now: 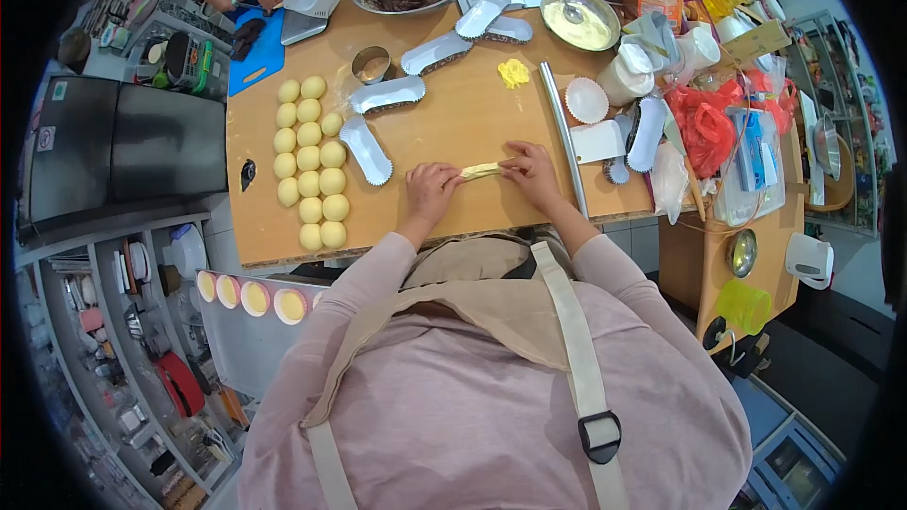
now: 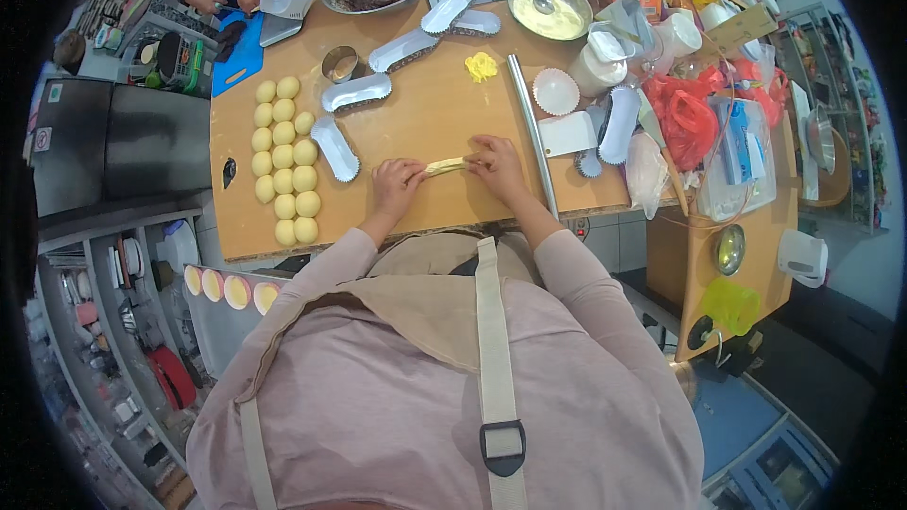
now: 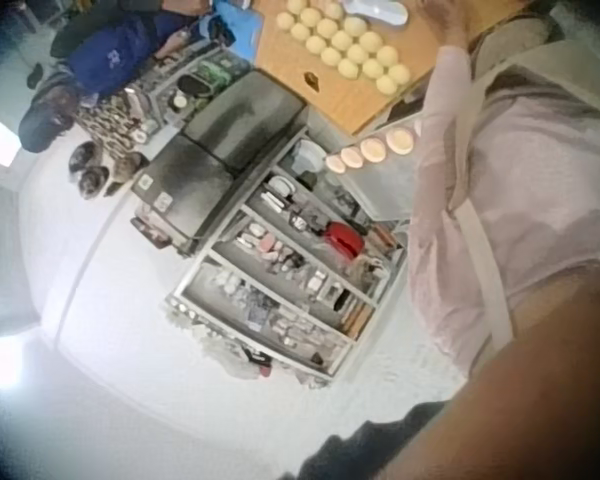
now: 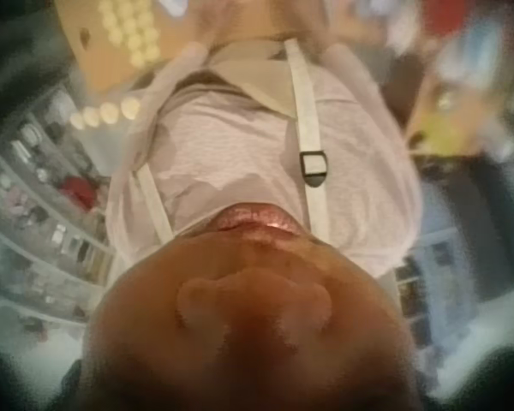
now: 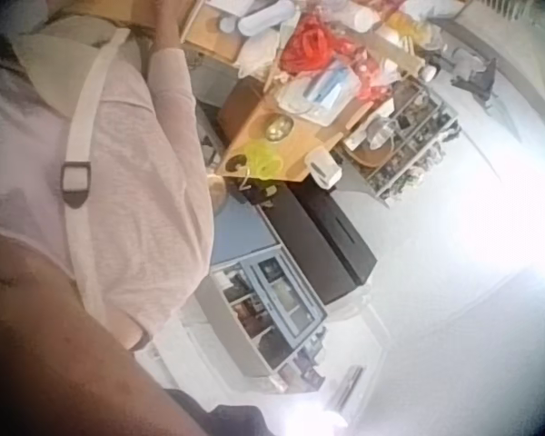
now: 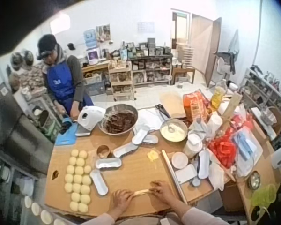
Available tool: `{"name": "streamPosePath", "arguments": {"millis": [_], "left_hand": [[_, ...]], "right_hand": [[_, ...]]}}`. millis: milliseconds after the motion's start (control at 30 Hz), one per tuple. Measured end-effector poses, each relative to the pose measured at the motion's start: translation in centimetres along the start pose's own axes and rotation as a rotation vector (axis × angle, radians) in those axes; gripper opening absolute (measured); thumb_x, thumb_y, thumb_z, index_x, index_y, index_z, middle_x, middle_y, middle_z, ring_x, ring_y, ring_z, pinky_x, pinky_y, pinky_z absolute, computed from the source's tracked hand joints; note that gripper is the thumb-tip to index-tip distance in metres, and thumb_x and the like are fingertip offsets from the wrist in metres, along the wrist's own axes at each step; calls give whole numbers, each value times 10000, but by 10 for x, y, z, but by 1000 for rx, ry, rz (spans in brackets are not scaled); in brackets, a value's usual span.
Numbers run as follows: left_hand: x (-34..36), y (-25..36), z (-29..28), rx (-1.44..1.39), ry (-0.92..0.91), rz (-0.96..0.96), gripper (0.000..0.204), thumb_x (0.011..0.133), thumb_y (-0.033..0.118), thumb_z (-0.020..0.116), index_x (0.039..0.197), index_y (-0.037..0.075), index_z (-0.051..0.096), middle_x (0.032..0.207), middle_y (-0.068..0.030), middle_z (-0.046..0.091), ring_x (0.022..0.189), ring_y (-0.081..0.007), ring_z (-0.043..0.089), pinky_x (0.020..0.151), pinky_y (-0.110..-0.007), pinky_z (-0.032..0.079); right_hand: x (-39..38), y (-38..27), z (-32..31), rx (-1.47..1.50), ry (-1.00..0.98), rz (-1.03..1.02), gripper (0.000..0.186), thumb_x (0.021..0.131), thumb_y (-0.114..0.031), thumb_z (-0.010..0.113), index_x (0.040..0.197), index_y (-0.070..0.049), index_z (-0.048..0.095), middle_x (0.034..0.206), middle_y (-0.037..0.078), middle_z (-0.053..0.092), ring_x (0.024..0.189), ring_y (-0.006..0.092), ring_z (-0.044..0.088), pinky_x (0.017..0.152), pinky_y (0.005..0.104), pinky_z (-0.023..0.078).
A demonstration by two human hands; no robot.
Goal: The person uses a rolling pin to flatten dough, rolls the flattened dough into a cylinder, and places it into an individual paper baking liner. The person repeats this process for multiple pieces of dough, placing each filled liner onto a baking sheet.
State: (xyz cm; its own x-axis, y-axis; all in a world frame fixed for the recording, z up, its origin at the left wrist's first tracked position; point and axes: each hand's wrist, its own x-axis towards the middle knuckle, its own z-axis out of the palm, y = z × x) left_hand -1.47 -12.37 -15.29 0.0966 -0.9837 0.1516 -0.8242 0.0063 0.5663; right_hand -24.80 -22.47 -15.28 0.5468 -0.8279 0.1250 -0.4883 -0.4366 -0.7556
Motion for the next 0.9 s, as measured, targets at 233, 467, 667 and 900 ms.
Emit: {"name": "streamPosePath", "arguments": {"millis": [233,467,667,900], "left_hand": [[0,3,-2,-150,193,-20,169,793,241,740,898,109,727,1030,-46,669,1021,-234,580,920,-397,411],[-13,-28,-10,-233,6,-18,283,802,173,747,1032,26,676,1124,-113,642,1011,-278,609,884,-363,498],[-16,-20,-8,-320,211,-42,151,823,119,719,941,26,705,1095,-120,652,1028,-262,612,850,-350,516],[-24,-41,-10,-294,33,-73,344,804,171,740,1098,23,637,1150,-140,636,1064,-303,602,882,-378,513]], "right_hand": [[1,4,-9,249,14,116,330,764,-95,753,1088,-146,721,1262,83,566,1143,252,534,973,363,458],[-1,13,-12,67,-65,100,350,765,-52,747,1104,-129,714,1272,95,556,1145,248,551,949,332,479],[1,6,-22,303,16,192,235,764,-29,744,995,-73,738,1225,88,581,1115,224,572,903,309,502],[2,13,-13,210,-14,223,243,769,-48,751,1011,-65,732,1223,87,581,1091,226,584,864,303,514]]}}
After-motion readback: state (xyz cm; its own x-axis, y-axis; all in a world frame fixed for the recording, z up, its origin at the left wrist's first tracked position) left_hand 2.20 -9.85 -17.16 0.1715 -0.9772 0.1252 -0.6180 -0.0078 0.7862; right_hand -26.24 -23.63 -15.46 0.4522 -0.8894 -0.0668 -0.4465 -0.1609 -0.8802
